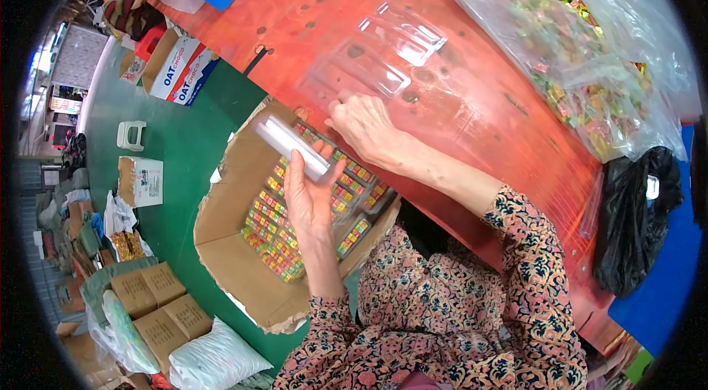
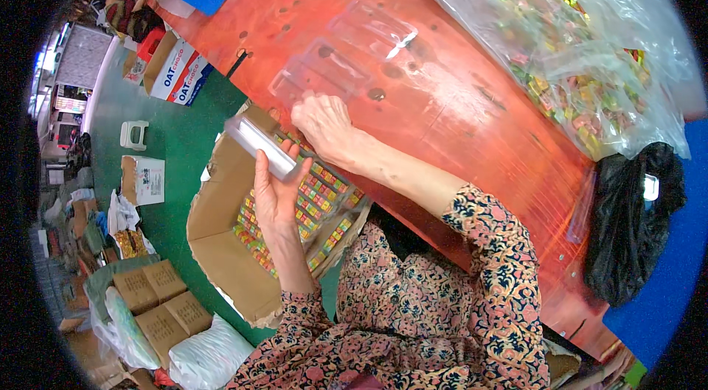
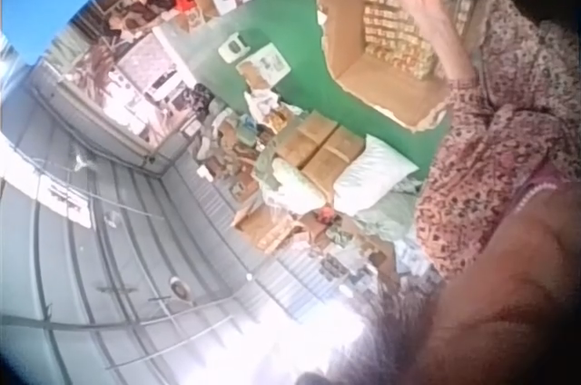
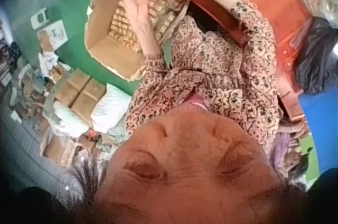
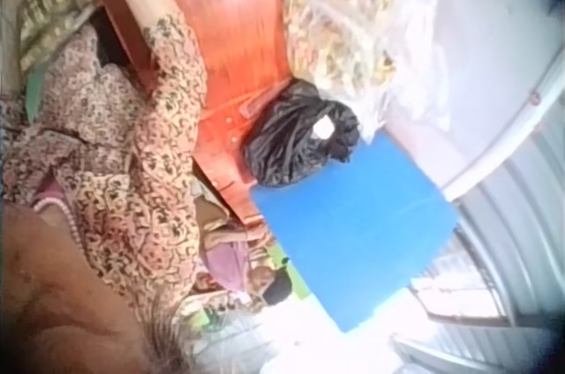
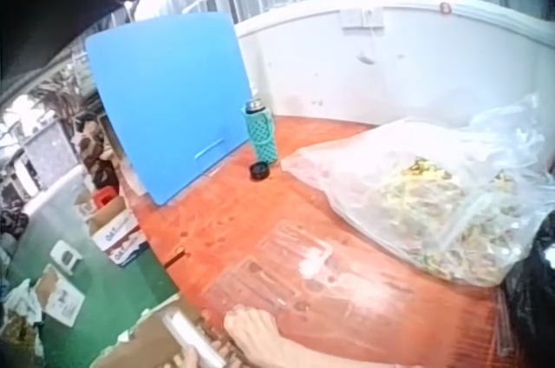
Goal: Packaging small colorful items into plastic trays and placing them into a cardboard box.
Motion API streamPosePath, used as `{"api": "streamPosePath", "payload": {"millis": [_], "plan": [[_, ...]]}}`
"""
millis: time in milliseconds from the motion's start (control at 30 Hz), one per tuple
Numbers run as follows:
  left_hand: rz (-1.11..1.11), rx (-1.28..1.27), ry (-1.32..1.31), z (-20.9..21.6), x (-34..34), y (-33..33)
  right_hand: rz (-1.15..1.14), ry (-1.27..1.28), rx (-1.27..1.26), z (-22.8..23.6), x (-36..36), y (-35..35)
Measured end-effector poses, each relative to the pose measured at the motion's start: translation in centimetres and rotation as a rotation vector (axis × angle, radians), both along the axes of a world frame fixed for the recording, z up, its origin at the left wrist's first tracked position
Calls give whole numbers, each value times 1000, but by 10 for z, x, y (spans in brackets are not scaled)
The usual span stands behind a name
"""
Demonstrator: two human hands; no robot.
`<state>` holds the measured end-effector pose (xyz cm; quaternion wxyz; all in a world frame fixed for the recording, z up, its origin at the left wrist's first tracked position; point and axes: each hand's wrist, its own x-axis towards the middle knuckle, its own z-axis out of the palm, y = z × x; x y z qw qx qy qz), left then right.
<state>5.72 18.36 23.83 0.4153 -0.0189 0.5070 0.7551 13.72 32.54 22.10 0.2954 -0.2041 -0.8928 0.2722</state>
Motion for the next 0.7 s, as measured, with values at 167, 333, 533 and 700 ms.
{"api": "streamPosePath", "payload": {"millis": [167,333,533,700], "plan": [[60,17,305,15,-1,26,-222,-63,184,10,14,29],[5,28,473,13,-6,73,-382,-156,186,-21,25,62],[13,-31,465,3,-7,105,-401,-284,193,-37,27,78],[13,-20,469,6,-8,122,-416,-278,247,-41,25,103]]}}
